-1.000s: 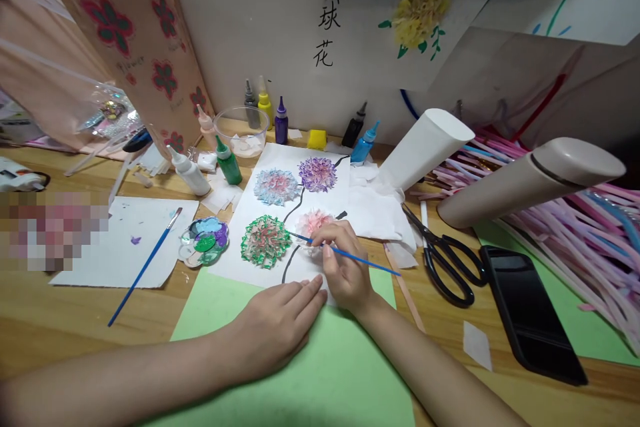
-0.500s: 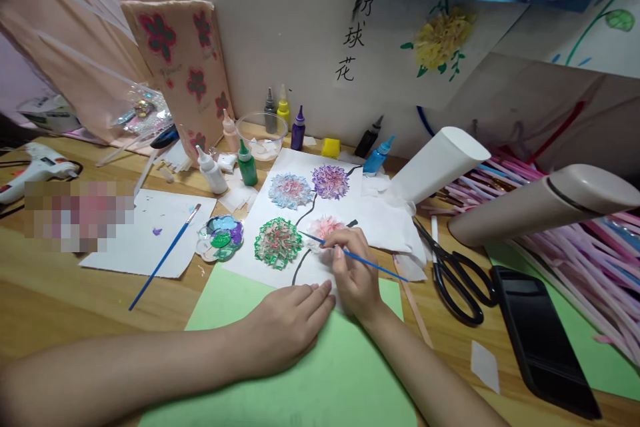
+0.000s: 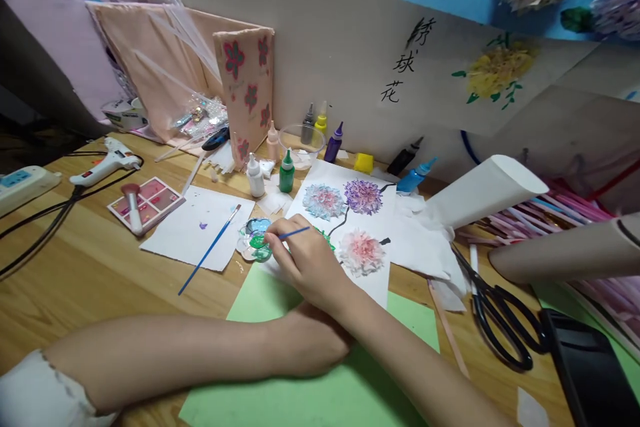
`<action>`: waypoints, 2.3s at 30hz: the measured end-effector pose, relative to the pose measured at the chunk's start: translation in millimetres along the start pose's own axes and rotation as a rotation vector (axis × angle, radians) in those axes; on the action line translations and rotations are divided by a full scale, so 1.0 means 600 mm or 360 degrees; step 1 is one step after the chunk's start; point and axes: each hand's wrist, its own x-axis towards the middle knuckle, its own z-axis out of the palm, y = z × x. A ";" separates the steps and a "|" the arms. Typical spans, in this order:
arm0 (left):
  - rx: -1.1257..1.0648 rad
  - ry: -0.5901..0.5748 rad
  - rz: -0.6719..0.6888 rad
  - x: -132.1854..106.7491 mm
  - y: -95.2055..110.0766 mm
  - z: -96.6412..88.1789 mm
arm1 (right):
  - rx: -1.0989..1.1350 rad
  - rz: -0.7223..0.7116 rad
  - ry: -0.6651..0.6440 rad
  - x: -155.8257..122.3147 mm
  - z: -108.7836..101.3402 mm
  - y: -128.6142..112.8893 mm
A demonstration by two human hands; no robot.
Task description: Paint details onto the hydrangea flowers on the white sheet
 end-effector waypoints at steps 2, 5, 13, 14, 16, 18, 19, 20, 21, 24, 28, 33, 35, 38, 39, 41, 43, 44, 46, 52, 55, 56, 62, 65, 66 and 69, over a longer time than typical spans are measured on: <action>0.0021 0.0021 0.0115 -0.001 0.000 0.002 | -0.0055 -0.0005 -0.0014 0.018 0.016 0.002; 0.0013 0.0054 0.0175 -0.001 0.000 0.008 | -0.0111 0.0009 -0.0097 0.027 0.031 0.009; -0.0056 0.0080 0.0187 0.000 -0.001 0.011 | -0.0135 -0.0012 -0.0033 0.023 0.035 0.013; -0.0057 0.0083 0.0184 -0.001 -0.001 0.011 | -0.0146 -0.0026 -0.0047 0.022 0.036 0.013; -0.0059 0.0096 0.0189 -0.002 -0.001 0.013 | -0.0149 -0.0049 -0.0005 0.023 0.036 0.014; -0.0054 0.0105 0.0203 -0.002 -0.001 0.015 | -0.0132 -0.0067 0.0057 0.023 0.038 0.015; -0.0050 0.0105 0.0209 -0.003 -0.001 0.016 | -0.0131 -0.0083 0.0048 0.023 0.039 0.014; -0.0044 0.0103 0.0211 -0.003 0.000 0.017 | -0.0133 -0.0104 0.0018 0.023 0.040 0.013; -0.0037 0.0101 0.0208 -0.003 0.001 0.018 | -0.0138 -0.0124 -0.0001 0.022 0.039 0.012; -0.0045 0.0077 0.0166 -0.002 0.002 0.015 | -0.0107 -0.0147 0.0193 0.014 0.022 0.009; -0.0098 0.0072 0.0051 -0.003 0.002 0.004 | -0.0040 0.0011 0.0708 -0.016 -0.037 0.022; 0.0020 0.0111 0.0021 -0.004 -0.001 -0.003 | 0.0098 0.0443 0.0879 -0.059 -0.101 0.074; 0.0012 0.0097 0.0001 -0.004 -0.002 -0.003 | 0.0162 0.0522 0.0861 -0.067 -0.108 0.092; 0.0007 0.0091 -0.0016 -0.002 -0.003 -0.004 | 0.0138 0.0582 0.0767 -0.068 -0.106 0.104; 0.0009 0.0095 -0.0016 -0.002 -0.002 -0.004 | 0.0126 0.0590 0.0727 -0.067 -0.104 0.104; 0.0014 0.0111 -0.0021 -0.001 -0.002 -0.004 | 0.0117 0.0601 0.0668 -0.063 -0.102 0.103; 0.0019 0.0143 -0.0024 -0.001 -0.002 -0.004 | 0.0113 0.0600 0.0625 -0.061 -0.102 0.102; 0.0019 0.0162 -0.0019 -0.001 -0.002 -0.003 | 0.0112 0.0599 0.0610 -0.061 -0.101 0.102; 0.0014 0.0188 -0.0005 0.000 -0.003 -0.002 | 0.0118 0.0588 0.0594 -0.061 -0.100 0.104; 0.0016 0.0214 0.0003 0.001 -0.003 -0.001 | 0.0066 0.0545 0.0530 -0.062 -0.094 0.111; 0.0023 0.0221 0.0002 0.001 -0.003 -0.001 | 0.0011 0.0462 0.0564 -0.062 -0.095 0.110; 0.0027 0.0222 0.0001 0.001 -0.003 -0.001 | 0.0015 0.0442 0.0567 -0.062 -0.095 0.110; 0.0018 0.0215 0.0006 0.002 -0.003 0.001 | -0.0064 0.0353 0.0517 -0.062 -0.093 0.113; 0.0022 0.0183 0.0003 0.002 -0.004 0.000 | -0.0039 0.0366 0.0560 -0.061 -0.097 0.114; 0.0023 0.0175 0.0000 0.001 -0.004 -0.001 | -0.0021 0.0382 0.0556 -0.061 -0.098 0.114; 0.0016 0.0177 -0.0008 0.000 -0.002 -0.003 | -0.0024 0.0375 0.0504 -0.060 -0.099 0.113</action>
